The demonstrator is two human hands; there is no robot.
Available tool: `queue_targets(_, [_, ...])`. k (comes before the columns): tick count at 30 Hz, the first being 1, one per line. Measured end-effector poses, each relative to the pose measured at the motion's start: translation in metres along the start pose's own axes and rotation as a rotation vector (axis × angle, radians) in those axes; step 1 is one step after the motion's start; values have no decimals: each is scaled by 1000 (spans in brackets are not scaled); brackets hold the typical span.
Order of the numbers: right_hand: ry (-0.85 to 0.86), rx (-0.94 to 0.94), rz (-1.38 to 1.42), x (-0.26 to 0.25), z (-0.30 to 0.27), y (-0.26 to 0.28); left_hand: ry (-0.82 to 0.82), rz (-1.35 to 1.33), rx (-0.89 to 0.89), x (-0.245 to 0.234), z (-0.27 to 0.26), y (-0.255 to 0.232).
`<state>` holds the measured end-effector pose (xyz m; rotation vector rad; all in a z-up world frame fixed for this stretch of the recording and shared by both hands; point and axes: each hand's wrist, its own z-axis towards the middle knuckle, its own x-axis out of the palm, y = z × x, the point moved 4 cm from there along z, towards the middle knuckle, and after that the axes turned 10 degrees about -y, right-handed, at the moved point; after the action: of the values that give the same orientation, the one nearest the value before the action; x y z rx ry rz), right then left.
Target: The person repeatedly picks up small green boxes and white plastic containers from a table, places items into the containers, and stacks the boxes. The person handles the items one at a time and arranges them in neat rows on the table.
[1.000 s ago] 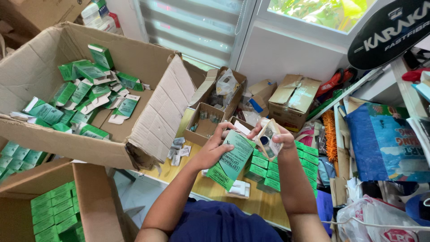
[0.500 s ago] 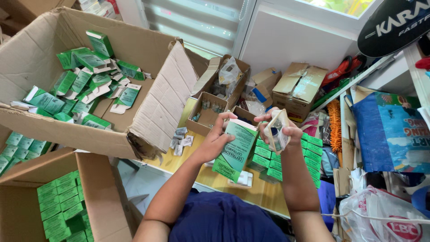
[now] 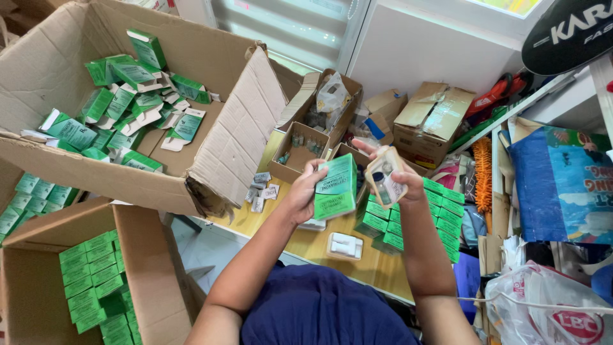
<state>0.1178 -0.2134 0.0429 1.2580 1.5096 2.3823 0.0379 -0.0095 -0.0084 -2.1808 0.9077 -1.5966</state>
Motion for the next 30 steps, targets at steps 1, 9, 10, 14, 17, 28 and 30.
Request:
queue_targets(1, [32, 28, -30, 2, 4, -3, 41, -53, -45, -2, 3, 4])
queue_targets(9, [-189, 155, 38, -37, 7, -50, -53, -6, -129, -29, 14, 19])
queue_targets(10, [-259, 131, 70, -46, 10, -57, -62, 89, 88, -29, 13, 14])
queue_targets(14, [-462, 90, 334, -71, 14, -89, -162, 690, 866, -22, -8, 8])
queue_targets(17, [-405, 57, 260, -67, 14, -113, -303, 1046, 1180, -19, -14, 3])
queue_targets(28, [-458, -46, -59, -16, 7, -79, -344, 1444, 1399, -27, -19, -41])
queue_targets(30, [-497, -165, -54, -3, 9, -62, -304, 1545, 1438, -24, -18, -40])
